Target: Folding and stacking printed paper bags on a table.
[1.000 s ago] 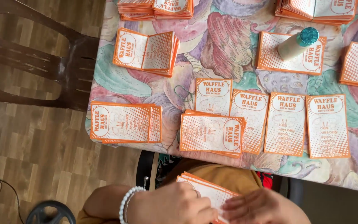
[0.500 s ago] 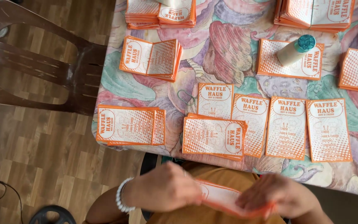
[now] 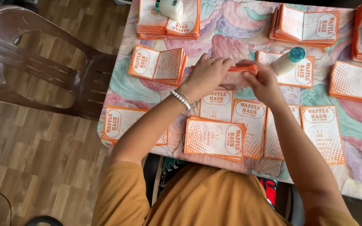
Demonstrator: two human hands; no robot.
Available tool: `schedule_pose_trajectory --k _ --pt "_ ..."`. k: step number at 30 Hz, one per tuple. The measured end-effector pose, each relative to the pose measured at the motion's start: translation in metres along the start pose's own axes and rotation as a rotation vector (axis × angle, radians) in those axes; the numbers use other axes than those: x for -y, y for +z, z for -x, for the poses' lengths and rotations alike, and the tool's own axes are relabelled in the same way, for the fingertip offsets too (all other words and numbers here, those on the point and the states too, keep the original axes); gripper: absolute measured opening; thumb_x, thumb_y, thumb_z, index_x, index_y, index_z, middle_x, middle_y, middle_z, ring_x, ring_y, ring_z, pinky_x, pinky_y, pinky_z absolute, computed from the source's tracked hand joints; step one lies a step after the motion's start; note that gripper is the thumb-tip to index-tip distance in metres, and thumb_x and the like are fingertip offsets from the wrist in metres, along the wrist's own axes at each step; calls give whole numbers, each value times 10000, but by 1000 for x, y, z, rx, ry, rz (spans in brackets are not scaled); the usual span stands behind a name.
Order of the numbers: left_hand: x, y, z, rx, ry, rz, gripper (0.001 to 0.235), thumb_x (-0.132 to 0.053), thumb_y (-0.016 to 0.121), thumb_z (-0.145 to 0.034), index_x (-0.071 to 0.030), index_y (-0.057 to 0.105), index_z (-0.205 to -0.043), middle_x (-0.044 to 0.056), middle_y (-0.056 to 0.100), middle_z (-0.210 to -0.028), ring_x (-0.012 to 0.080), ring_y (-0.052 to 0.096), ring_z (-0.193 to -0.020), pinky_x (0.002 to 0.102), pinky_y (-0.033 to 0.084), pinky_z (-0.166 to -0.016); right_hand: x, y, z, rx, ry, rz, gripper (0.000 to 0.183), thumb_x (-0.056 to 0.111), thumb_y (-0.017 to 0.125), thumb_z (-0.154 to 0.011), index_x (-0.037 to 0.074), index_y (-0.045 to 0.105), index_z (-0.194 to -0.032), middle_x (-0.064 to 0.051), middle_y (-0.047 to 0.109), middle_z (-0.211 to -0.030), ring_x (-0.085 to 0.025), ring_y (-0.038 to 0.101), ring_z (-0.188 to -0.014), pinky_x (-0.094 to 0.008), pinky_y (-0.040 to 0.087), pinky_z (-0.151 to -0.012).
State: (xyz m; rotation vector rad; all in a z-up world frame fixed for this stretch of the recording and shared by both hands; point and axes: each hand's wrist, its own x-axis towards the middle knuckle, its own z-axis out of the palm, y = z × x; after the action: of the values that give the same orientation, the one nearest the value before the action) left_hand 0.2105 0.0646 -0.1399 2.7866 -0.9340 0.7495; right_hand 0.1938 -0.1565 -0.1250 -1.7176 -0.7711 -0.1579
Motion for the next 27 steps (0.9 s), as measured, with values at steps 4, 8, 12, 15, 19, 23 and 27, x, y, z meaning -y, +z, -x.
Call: schedule_pose_trajectory --k 4,8,12,15,19,23,27 --pt "-6 7 4 32 -23 60 378 -342 711 -897 -152 516 -1159 55 655 -994 311 713 -775 453 469 -739 10 13 5 -56 123 58 664 -150 607 -941 -54 313 -1528 -262 570 -1180 -412 499 -1214 -603 387 -1057" --pt "-7 -1 -9 51 -27 142 257 -226 672 -926 -166 538 -1136 13 620 -959 311 716 -770 453 518 -669 4 16 4 -80 135 18 649 -175 464 -869 8 380 -1486 -212 578 -1168 -353 572 -1210 -550 470 -1056" --pt "-14 -30 -18 127 -31 95 308 -118 645 -903 -134 517 -1183 52 616 -1016 303 695 -806 444 519 -682 12 12 3 -172 33 89 813 -136 531 -894 109 205 -1597 -204 446 -1355 -369 538 -1300 -474 467 -1133" --pt "-17 -42 -21 154 -31 75 329 -42 649 -864 -93 529 -1166 81 641 -1004 301 686 -792 446 519 -630 24 3 -1 -140 -144 500 770 -40 587 -926 91 263 -1612 -266 383 -1514 -457 546 -1345 -523 486 -1123" --pt "-8 -41 -24 226 -33 75 294 -188 651 -967 -90 530 -1217 88 646 -1077 272 691 -790 447 520 -648 40 -6 -16 36 -294 1003 414 35 594 -970 -5 678 -1373 -234 632 -1455 -437 599 -1314 -573 528 -1051" --pt "2 -32 -23 186 28 26 315 -18 634 -872 -111 531 -1154 24 683 -969 257 715 -758 445 545 -598 34 -17 -21 135 -272 811 444 -31 556 -1007 -99 556 -1446 -320 531 -1488 -500 550 -1303 -590 483 -1047" --pt "3 -46 -26 99 80 87 256 46 630 -860 -120 538 -1032 10 637 -822 217 647 -603 401 507 -550 5 -22 -11 -23 26 182 619 -134 606 -1064 21 315 -1588 -146 485 -1165 -222 449 -1007 -348 408 -902"
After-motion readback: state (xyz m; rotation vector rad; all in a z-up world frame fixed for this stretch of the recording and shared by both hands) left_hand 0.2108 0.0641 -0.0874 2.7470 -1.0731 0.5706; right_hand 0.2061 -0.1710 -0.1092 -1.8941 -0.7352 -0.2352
